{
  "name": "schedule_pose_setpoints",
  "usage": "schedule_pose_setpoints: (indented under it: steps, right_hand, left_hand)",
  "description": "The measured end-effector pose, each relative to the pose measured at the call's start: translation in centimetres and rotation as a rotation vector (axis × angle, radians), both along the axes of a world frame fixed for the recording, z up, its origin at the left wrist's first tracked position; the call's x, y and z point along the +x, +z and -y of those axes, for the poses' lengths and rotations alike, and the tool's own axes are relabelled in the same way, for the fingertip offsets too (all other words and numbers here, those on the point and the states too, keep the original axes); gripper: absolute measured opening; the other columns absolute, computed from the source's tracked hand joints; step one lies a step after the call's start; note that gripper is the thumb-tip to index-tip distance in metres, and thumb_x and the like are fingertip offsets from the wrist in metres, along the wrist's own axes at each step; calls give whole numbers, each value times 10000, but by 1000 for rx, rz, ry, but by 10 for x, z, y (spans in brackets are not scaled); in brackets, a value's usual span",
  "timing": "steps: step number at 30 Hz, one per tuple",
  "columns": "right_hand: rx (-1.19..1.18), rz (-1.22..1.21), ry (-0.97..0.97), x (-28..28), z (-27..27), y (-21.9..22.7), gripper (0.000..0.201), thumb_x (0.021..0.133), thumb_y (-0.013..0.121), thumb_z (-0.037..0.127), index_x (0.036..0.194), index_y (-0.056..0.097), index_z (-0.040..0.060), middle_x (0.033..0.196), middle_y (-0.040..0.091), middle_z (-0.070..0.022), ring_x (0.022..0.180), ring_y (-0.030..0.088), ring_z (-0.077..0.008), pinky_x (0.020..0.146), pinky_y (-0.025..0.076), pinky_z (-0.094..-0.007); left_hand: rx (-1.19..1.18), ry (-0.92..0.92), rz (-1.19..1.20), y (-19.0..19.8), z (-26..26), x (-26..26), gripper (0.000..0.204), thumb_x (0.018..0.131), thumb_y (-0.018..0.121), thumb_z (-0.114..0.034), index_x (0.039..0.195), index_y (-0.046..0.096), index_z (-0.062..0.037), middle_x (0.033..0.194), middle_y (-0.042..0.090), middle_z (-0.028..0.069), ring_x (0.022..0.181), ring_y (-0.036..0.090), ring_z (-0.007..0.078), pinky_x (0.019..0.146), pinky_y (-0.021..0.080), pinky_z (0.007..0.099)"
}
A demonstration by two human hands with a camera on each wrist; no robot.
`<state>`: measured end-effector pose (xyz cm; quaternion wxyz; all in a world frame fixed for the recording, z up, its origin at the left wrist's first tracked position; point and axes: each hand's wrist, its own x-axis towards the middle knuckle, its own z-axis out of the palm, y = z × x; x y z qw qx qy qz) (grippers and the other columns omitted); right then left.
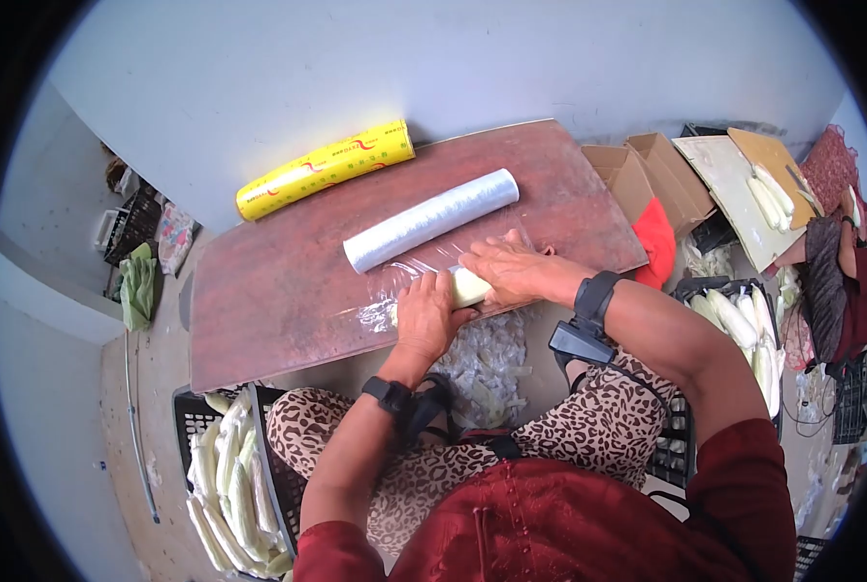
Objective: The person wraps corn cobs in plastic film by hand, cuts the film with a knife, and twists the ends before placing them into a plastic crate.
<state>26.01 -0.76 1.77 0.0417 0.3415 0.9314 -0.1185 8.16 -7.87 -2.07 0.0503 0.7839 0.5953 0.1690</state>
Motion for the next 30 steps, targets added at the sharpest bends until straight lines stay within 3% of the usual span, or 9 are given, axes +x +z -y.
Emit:
schedule_pose_setpoints:
  steps: [2,5,8,11,14,17,20,25,30]
  right_hand:
    - [-133,45,-48,2,-1,12,501,786,695,157,1230,490,49,1212,508,-115,1177,470,-324,909,346,-562]
    - [-25,-73,-74,28,-5,-12,413,826,653,128,1202,516,28,1183,571,-146,1124,531,-363,893,389,-565]
    - [-202,86,-231,43,-27,-9,256,844,622,97,1090,594,32,1036,640,-197,984,599,-402,825,452,-509]
    - [-237,-129,-189,58,-31,-1,140,829,613,63,961,642,30,913,649,-241,881,618,-428,738,488,-457]
    - [-111,93,-163,63,-39,0,170,835,618,89,974,645,-4,1017,656,-231,982,624,-414,793,504,-481]
    - [-166,55,-216,80,-54,-16,140,839,621,100,930,644,-4,1008,663,-219,951,624,-425,793,500,-479]
    - [-133,265,-434,83,-54,0,171,847,617,109,993,625,19,1076,646,-191,1078,589,-373,886,445,-508]
    - [76,-31,-436,65,-47,14,305,869,598,105,1167,547,70,1180,563,-136,1191,501,-289,937,369,-510]
    - [179,-228,-247,24,-52,13,358,880,603,129,1229,544,81,1215,549,-118,1185,495,-290,940,360,-471]
  left_hand:
    - [-7,-18,9,-1,-1,-3,599,672,812,-329,1097,513,-31,1015,588,148,989,571,336,810,440,436]
    - [9,-38,-4,-1,-1,-6,605,687,803,-343,1117,520,-26,1032,588,154,998,570,343,836,447,436]
    - [-47,-39,-38,-1,-8,-8,575,694,806,-352,1078,523,-31,1025,594,139,1000,570,328,826,452,433]
    - [-140,-58,-16,7,-11,-13,614,697,806,-350,1123,528,-5,1067,595,181,1026,559,369,881,464,446]
    - [-182,-76,10,7,-15,-19,644,687,814,-326,1167,532,-2,1080,588,207,1043,546,387,901,458,453]
    - [-183,-98,26,4,-16,-22,656,683,815,-309,1196,530,-15,1092,572,214,1058,532,386,912,453,450]
    - [-198,-97,-7,7,-17,-23,682,669,820,-305,1216,529,-21,1114,545,209,1072,507,381,928,442,442]
    - [-254,-87,-200,30,-24,-12,710,642,832,-314,1210,532,-11,1152,507,193,1082,478,367,950,410,452]
    - [-129,-98,-79,13,-24,8,709,661,815,-373,1191,510,-15,1135,531,157,1104,502,324,923,412,436]
